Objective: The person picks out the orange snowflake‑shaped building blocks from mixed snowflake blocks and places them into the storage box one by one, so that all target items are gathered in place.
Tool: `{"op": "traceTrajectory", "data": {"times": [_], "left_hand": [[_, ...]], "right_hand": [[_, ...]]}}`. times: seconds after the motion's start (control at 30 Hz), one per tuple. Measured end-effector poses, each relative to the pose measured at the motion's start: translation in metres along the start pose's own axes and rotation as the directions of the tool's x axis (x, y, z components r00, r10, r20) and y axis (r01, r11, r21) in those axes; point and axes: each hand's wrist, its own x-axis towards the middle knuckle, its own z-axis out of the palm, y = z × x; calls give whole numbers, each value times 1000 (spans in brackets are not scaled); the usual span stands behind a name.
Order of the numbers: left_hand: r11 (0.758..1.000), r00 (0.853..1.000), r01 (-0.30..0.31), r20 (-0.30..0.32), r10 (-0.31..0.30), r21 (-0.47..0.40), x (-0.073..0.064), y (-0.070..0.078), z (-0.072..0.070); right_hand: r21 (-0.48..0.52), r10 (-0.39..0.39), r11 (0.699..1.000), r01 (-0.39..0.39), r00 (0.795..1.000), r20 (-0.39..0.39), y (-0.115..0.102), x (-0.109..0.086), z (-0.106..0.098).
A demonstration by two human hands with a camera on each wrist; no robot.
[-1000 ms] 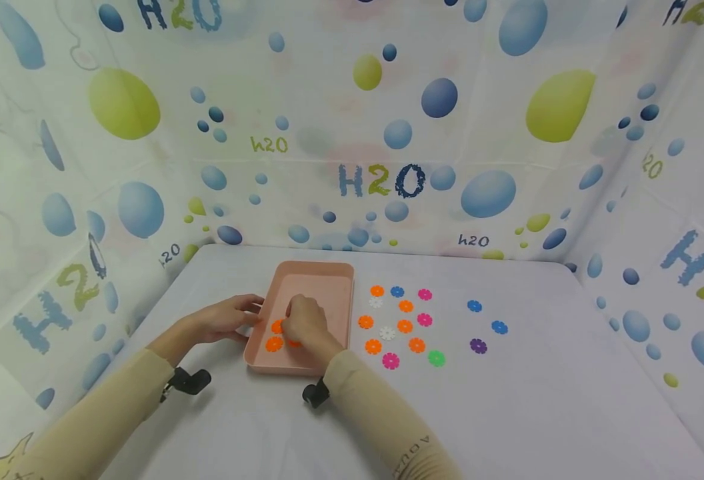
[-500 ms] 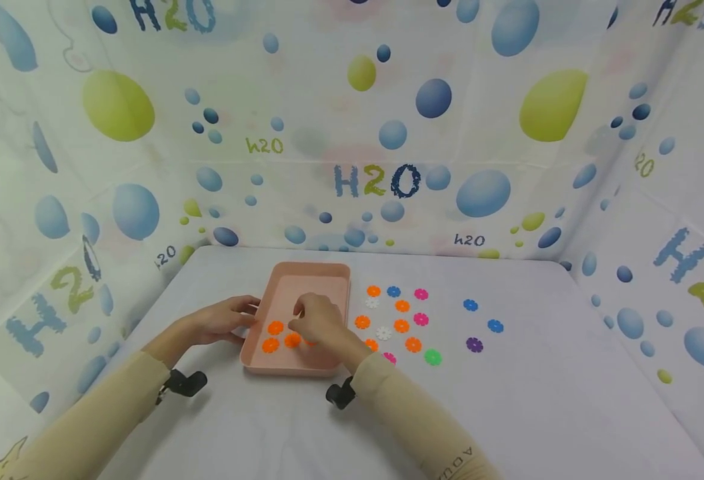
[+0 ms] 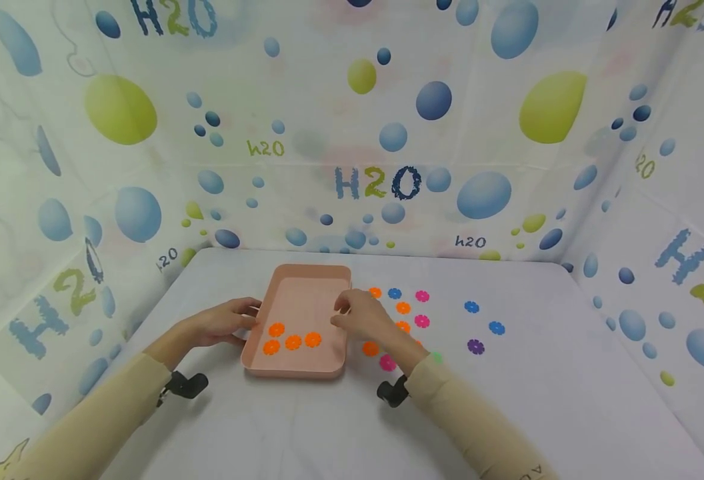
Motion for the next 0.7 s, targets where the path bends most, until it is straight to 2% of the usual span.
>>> {"op": "traceTrajectory", "data": {"times": [0.33,0.53,0.7], "left_hand": [[1000,1000,16,-2,-16,5,-1,0,2],[1000,1000,8,4,-8,3,1,0,0],[1000,1000,0,-2,0,6,1,0,-1]], "right_hand": [[-38,-48,998,48,999,6,59,-28,-50],[-87,-61,994,64,998,34,91,-41,-66],[-124,-53,990,60,997,52,109,-49,-73]]}}
